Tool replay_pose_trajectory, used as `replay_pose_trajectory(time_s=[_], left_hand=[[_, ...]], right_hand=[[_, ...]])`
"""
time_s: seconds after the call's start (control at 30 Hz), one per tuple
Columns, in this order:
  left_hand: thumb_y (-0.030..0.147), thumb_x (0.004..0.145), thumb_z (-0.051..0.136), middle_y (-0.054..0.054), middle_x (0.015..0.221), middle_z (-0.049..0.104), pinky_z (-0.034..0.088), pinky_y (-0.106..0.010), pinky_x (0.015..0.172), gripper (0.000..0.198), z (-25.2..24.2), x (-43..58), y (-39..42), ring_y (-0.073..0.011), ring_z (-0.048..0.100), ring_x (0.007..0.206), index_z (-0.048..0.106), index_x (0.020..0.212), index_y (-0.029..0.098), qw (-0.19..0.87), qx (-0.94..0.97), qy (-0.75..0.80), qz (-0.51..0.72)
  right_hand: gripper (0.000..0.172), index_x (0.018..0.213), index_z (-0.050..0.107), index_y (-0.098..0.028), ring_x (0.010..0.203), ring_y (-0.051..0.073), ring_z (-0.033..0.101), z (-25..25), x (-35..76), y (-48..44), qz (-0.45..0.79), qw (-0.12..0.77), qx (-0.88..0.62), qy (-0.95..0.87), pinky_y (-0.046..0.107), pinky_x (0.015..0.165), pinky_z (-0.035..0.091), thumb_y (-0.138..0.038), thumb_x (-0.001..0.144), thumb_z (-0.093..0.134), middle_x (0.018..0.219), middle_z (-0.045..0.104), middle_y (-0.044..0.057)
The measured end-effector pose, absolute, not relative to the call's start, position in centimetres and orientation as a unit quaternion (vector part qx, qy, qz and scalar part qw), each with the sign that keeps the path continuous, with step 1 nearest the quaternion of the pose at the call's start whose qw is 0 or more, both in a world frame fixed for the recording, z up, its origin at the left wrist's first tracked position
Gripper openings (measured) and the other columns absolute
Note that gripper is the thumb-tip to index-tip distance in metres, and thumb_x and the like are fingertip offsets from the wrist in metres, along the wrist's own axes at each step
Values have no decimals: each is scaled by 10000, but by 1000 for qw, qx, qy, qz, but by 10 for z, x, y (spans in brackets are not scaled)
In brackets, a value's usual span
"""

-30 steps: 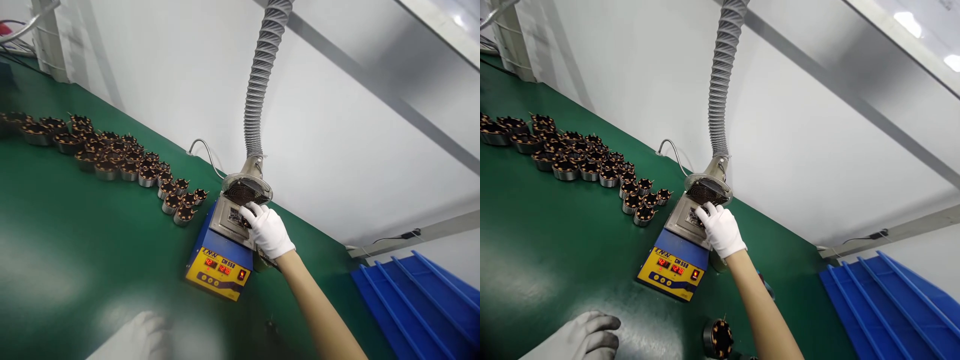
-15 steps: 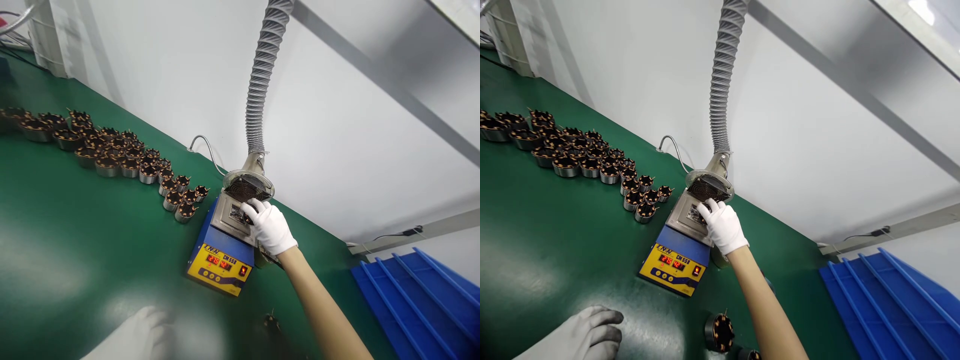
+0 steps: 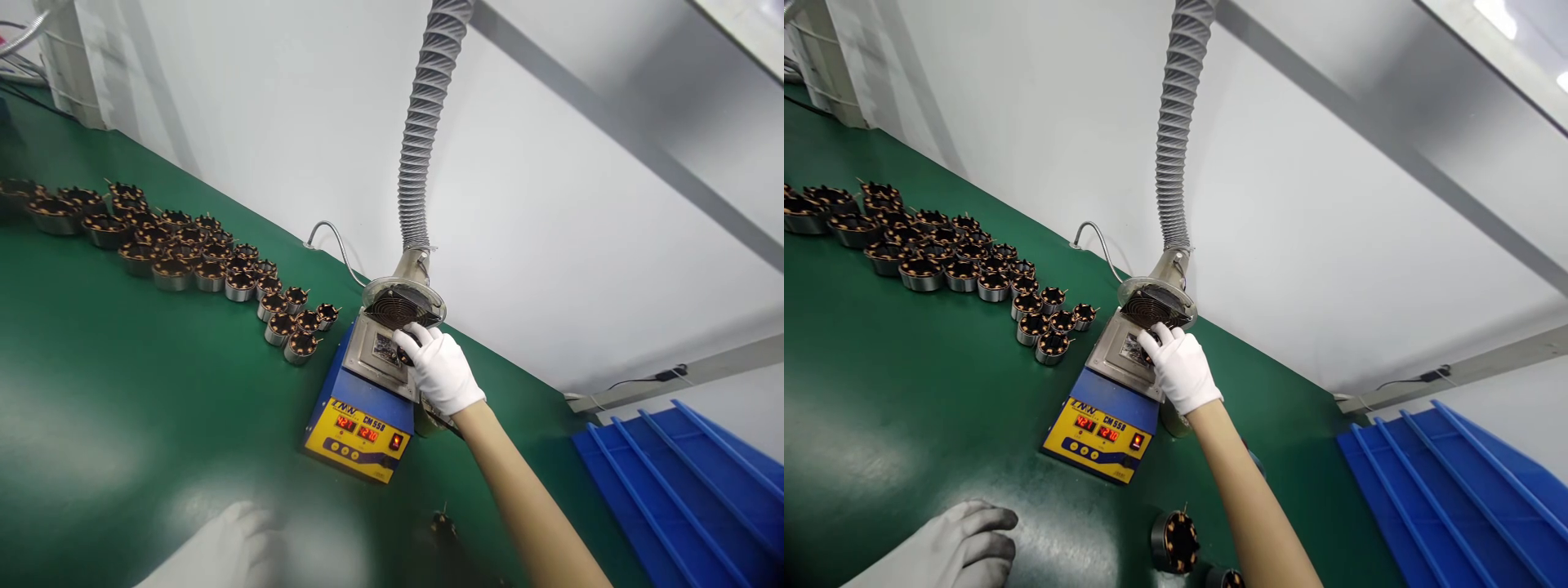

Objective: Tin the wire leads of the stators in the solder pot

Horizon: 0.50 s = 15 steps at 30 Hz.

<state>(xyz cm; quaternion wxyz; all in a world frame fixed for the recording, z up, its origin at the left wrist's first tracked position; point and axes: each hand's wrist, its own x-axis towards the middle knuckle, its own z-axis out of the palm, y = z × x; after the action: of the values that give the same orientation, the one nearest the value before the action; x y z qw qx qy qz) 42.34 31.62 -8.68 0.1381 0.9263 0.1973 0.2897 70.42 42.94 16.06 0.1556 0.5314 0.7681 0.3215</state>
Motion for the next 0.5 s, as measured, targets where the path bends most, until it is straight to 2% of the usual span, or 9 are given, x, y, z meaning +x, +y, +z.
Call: replay_pose_trajectory(time_s=[0.23, 0.4, 0.5], left_hand=[[218, 939, 417, 25, 855, 679, 436, -232, 856, 226, -89, 428, 316, -137, 608, 799, 632, 898, 272, 169, 916, 199, 304], [244, 939, 426, 16, 903, 678, 430, -251, 880, 212, -86, 425, 319, -152, 607, 873, 623, 864, 265, 180, 919, 175, 306], [216, 942, 409, 15, 898, 681, 429, -249, 882, 229, -87, 423, 318, -148, 611, 858, 626, 884, 264, 151, 920, 192, 305]], right_hand=[[366, 1194, 536, -246, 842, 242, 533, 162, 701, 428, 314, 158, 530, 772, 324, 607, 357, -123, 869, 421, 1187, 578, 93], [385, 1192, 535, -241, 835, 250, 542, 163, 700, 424, 310, 162, 527, 774, 328, 609, 364, -123, 833, 461, 1200, 575, 96], [369, 1175, 545, -234, 817, 244, 546, 161, 705, 420, 318, 113, 541, 770, 329, 632, 386, -130, 827, 479, 1172, 588, 83]])
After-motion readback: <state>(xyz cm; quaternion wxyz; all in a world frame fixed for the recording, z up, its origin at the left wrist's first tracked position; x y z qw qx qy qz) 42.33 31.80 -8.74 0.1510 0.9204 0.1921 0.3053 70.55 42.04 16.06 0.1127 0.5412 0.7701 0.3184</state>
